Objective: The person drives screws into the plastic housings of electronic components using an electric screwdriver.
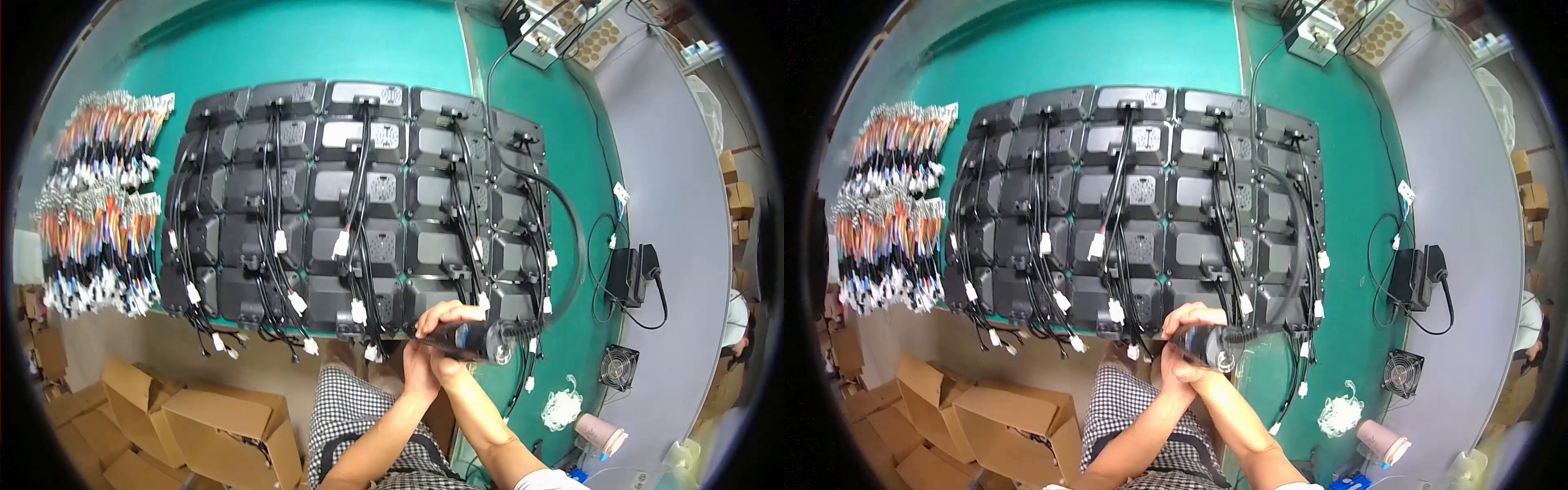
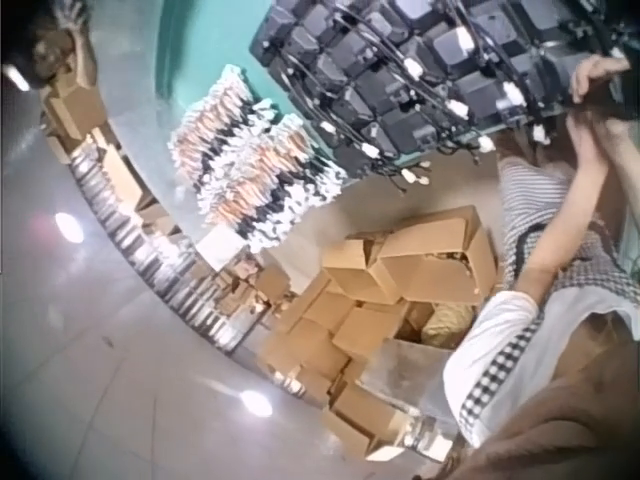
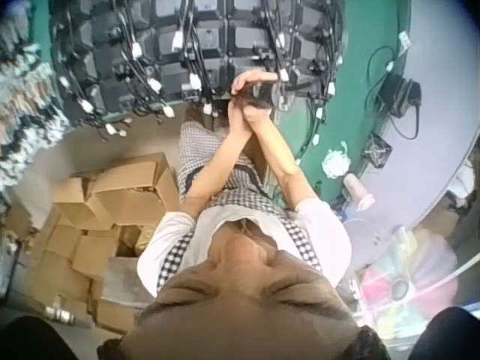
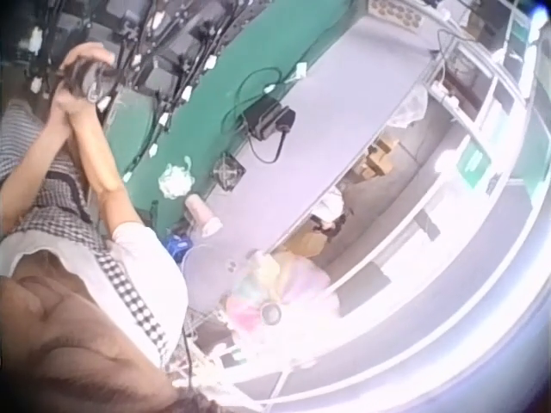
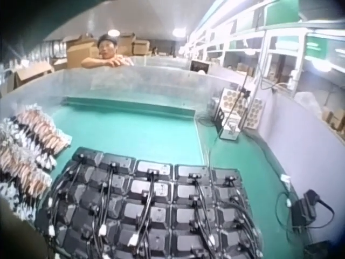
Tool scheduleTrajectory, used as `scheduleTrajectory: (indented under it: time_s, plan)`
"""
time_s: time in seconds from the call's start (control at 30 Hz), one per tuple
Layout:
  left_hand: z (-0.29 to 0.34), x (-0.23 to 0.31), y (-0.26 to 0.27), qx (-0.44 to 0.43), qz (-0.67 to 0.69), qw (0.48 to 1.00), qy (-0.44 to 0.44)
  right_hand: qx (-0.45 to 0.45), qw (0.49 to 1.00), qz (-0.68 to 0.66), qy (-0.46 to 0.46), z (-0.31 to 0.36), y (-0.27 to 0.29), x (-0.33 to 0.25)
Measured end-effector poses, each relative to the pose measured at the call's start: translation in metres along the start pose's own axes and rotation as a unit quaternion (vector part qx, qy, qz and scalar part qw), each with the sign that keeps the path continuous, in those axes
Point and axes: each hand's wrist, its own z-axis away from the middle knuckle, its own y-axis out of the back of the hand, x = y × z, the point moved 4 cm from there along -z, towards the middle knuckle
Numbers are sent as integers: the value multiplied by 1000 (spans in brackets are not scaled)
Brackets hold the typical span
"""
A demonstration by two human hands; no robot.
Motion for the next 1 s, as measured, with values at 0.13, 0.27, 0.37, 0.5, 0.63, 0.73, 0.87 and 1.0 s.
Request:
scheduleTrajectory:
  time_s: [0.13,0.27,0.37,0.5,0.63,0.73,0.87,1.0]
  plan:
    - [3,27,-9,-43,-27,999,16,37,997,-68,-7,-42,-12,-35]
    - [-8,80,-38,-86,-98,991,10,90,987,-76,105,-85,-16,-72]
    - [-27,117,-59,-102,-115,988,18,118,984,-99,87,-100,-22,-71]
    - [-45,139,-76,-128,-142,980,52,148,980,-96,91,-117,-31,-68]
    - [-60,154,-89,-103,-163,976,102,175,974,-96,106,-130,-37,-59]
    - [-70,161,-94,-144,-134,972,131,184,972,-88,114,-137,-38,-55]
    - [-79,163,-98,-178,-134,962,158,201,969,-79,120,-141,-40,-52]
    - [-83,171,-102,-166,-213,952,146,199,970,-73,116,-145,-42,-49]
